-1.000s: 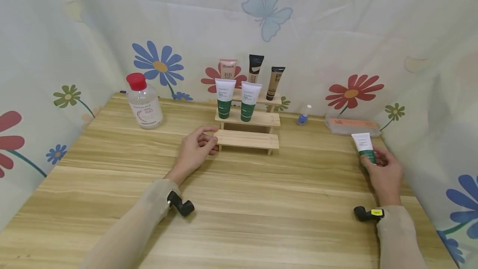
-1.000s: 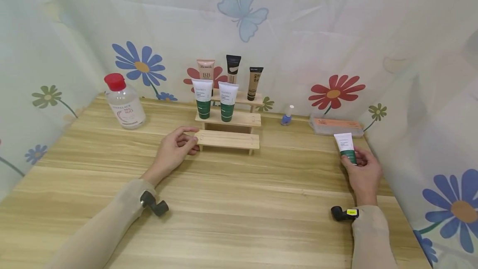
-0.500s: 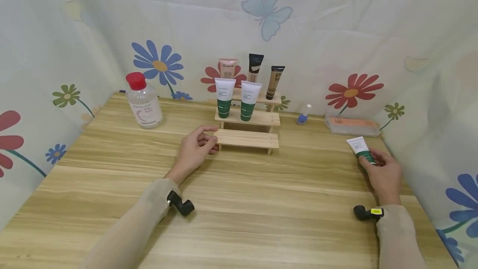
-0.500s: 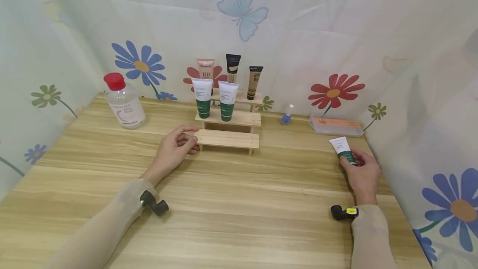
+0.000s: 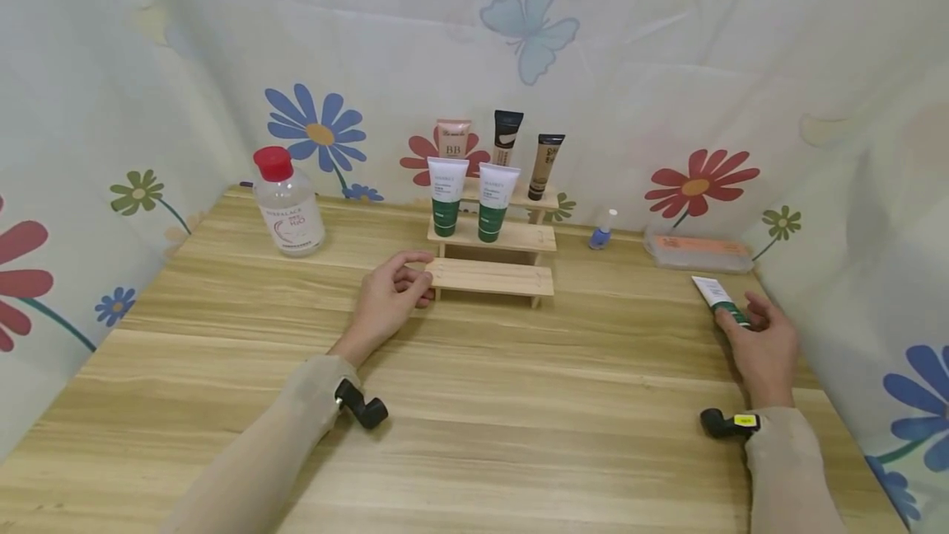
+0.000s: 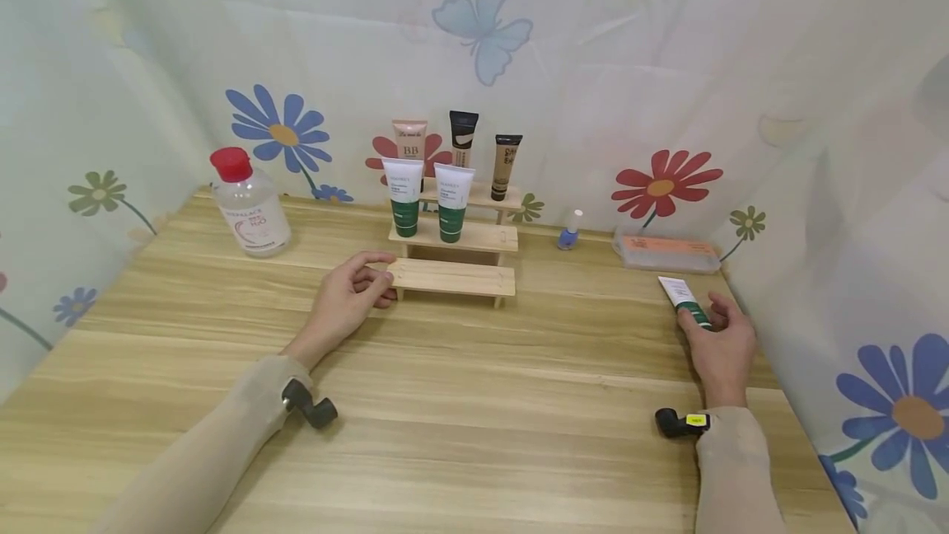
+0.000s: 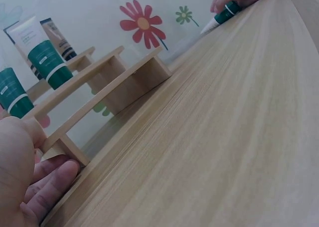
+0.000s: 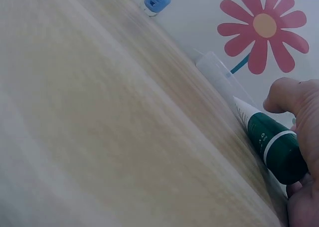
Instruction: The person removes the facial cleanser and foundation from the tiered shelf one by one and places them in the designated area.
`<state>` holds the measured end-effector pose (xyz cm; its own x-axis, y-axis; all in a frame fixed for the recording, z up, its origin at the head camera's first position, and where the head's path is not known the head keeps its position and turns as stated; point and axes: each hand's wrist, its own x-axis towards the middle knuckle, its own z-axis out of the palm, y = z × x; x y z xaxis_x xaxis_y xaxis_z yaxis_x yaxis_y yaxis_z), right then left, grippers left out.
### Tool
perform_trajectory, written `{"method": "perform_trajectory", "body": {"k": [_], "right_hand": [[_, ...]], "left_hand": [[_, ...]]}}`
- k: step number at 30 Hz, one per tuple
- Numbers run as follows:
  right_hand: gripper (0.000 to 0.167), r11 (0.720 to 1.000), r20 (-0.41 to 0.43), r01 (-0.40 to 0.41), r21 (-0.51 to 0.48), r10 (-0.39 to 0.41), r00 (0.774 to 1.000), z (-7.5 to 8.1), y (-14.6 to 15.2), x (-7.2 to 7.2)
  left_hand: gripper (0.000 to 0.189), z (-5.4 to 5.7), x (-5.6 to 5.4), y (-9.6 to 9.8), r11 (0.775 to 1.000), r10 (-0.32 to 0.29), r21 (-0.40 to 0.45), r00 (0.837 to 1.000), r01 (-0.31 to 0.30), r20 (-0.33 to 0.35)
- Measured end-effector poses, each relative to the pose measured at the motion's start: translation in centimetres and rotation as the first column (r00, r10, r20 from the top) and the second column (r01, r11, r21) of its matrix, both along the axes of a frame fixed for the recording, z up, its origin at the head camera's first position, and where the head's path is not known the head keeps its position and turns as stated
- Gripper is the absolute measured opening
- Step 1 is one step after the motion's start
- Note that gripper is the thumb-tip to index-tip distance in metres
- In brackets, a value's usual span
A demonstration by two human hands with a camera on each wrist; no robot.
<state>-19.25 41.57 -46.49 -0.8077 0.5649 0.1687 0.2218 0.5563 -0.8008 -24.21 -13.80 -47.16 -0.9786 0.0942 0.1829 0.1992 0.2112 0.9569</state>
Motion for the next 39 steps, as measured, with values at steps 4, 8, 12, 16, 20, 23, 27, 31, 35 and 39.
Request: {"method": "perform_trajectory", "body": {"k": [4, 8, 12, 16, 20, 23, 27, 31, 35, 39], "right_hand": [[0.064, 0.995, -0.092, 0.068, -0.070, -0.075, 0.993, 0.1, -0.1, -0.1], [0.057, 0.979, -0.269, 0.145, -0.141, -0.179, 0.946, 0.3, -0.3, -0.2], [0.053, 0.972, -0.396, 0.161, -0.173, -0.219, 0.892, 1.0, -1.0, -0.2], [0.052, 0.969, -0.433, 0.140, -0.203, -0.217, 0.875, 2.8, -3.0, -0.1], [0.049, 0.975, -0.514, 0.063, -0.214, -0.167, 0.841, 5.2, -5.8, -0.4], [0.049, 0.978, -0.590, -0.023, -0.207, -0.106, 0.800, 6.3, -7.6, -1.2], [0.051, 0.966, -0.672, -0.163, -0.202, -0.016, 0.740, 6.8, -9.9, -3.1], [0.050, 0.936, -0.712, -0.288, -0.204, 0.060, 0.699, 7.3, -13.4, -4.6], [0.048, 0.900, -0.723, -0.382, -0.209, 0.121, 0.680, 7.8, -16.9, -5.4], [0.051, 0.879, -0.731, -0.436, -0.192, 0.169, 0.662, 8.4, -19.8, -6.0]], "left_hand": [[0.028, -0.1, -0.2, 0.0, 1.000, 0.000, 0.002, 1.000, 0.000, -0.003], [0.028, 0.0, -0.2, 0.1, 1.000, 0.002, -0.002, 1.000, -0.002, -0.007], [0.028, 0.1, -0.2, 0.2, 1.000, 0.001, -0.002, 1.000, -0.001, -0.004], [0.028, 0.2, -0.1, 0.3, 1.000, -0.003, 0.000, 1.000, 0.003, 0.004], [0.028, 0.1, -0.1, 0.4, 1.000, -0.002, -0.006, 1.000, 0.002, 0.006], [0.028, 0.0, -0.1, 0.4, 1.000, -0.003, -0.005, 1.000, 0.003, 0.006], [0.028, 0.0, 0.0, 0.2, 1.000, 0.004, 0.000, 1.000, -0.004, 0.008], [0.028, 0.1, 0.1, 0.0, 1.000, 0.016, -0.008, 1.000, -0.016, 0.005], [0.028, 0.0, 0.1, 0.0, 1.000, 0.004, -0.007, 1.000, -0.004, 0.003], [0.028, 0.0, 0.0, 0.1, 1.000, -0.005, -0.002, 1.000, 0.005, 0.000]]}}
